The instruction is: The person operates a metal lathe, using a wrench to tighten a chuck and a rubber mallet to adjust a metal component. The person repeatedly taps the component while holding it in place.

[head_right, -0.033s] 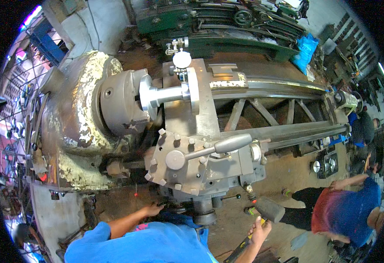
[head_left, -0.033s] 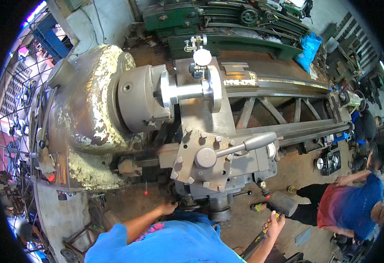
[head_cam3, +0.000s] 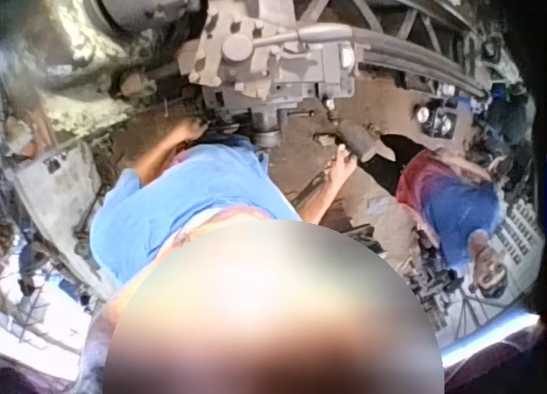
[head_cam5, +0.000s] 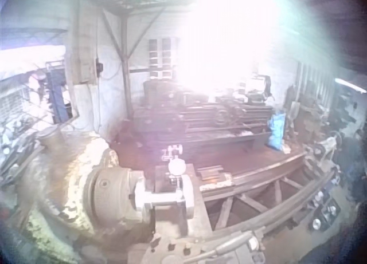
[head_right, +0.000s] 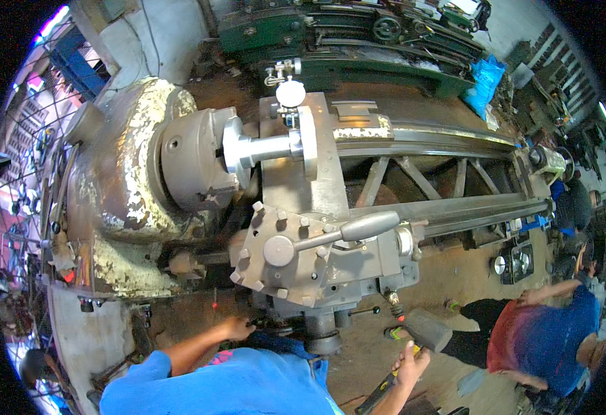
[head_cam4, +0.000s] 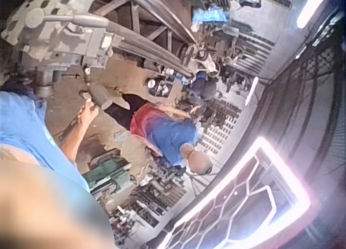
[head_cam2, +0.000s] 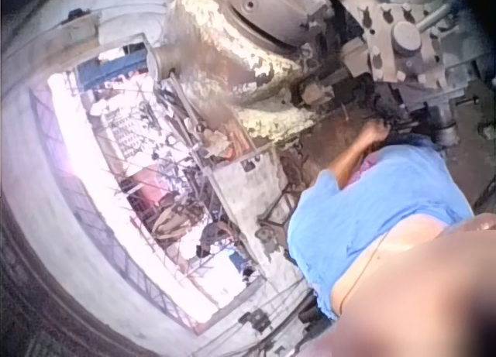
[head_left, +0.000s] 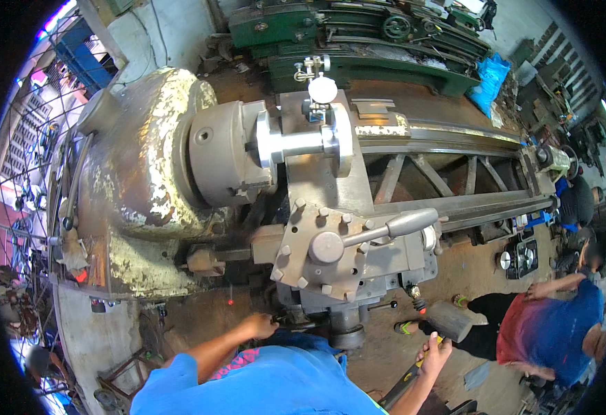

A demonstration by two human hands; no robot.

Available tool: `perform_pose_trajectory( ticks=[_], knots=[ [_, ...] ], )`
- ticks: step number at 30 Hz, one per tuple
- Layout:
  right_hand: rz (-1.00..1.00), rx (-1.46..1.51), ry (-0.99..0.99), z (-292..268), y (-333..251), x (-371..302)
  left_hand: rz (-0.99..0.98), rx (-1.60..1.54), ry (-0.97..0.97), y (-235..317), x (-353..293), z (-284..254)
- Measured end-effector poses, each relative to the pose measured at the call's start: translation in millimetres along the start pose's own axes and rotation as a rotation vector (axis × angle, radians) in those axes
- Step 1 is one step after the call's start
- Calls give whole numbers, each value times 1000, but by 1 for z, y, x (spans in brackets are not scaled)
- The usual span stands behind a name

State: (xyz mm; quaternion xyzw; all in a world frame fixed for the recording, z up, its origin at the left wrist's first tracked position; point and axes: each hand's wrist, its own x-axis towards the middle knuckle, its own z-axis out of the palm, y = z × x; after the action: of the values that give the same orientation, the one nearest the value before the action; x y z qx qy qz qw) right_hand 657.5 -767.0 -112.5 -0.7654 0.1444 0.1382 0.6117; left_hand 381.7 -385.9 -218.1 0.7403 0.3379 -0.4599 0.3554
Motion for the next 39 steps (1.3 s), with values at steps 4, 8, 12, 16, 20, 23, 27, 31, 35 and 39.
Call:
perform_pose_trajectory(
  ticks=[4, 8, 12, 16, 20, 23, 27, 31, 35, 39],
  knots=[
    [-240, -134, 51, 19, -57, 18, 791, -504, -190, 32, -154, -164],
    [-755, -93, -20, 72, -155, 38, 945, -305, 1374, 91, -189, -321],
    [-996, -132, -112, 163, -259, 34, 419, 61, 1528, 111, -126, -487],
    [-920, -423, -93, 257, -299, 22, 403, 215, 929, 74, -59, -540],
    [-784, -772, -117, 281, -299, 20, 365, 139, 922, 69, -50, -533],
    [-757, -779, -137, 282, -297, 24, 353, 259, 942, 80, -73, -522],
    [-781, -703, -171, 283, -295, 28, 287, 147, 1146, 87, -95, -476],
    [-772, -678, -187, 284, -290, 32, 270, 142, 1392, 94, -108, -427],
    [-762, -679, -213, 282, -288, 37, 417, 261, 1725, 95, -106, -381],
    [-764, -687, -206, 282, -289, 36, 476, 342, 1914, 85, -92, -337]
  ],
)
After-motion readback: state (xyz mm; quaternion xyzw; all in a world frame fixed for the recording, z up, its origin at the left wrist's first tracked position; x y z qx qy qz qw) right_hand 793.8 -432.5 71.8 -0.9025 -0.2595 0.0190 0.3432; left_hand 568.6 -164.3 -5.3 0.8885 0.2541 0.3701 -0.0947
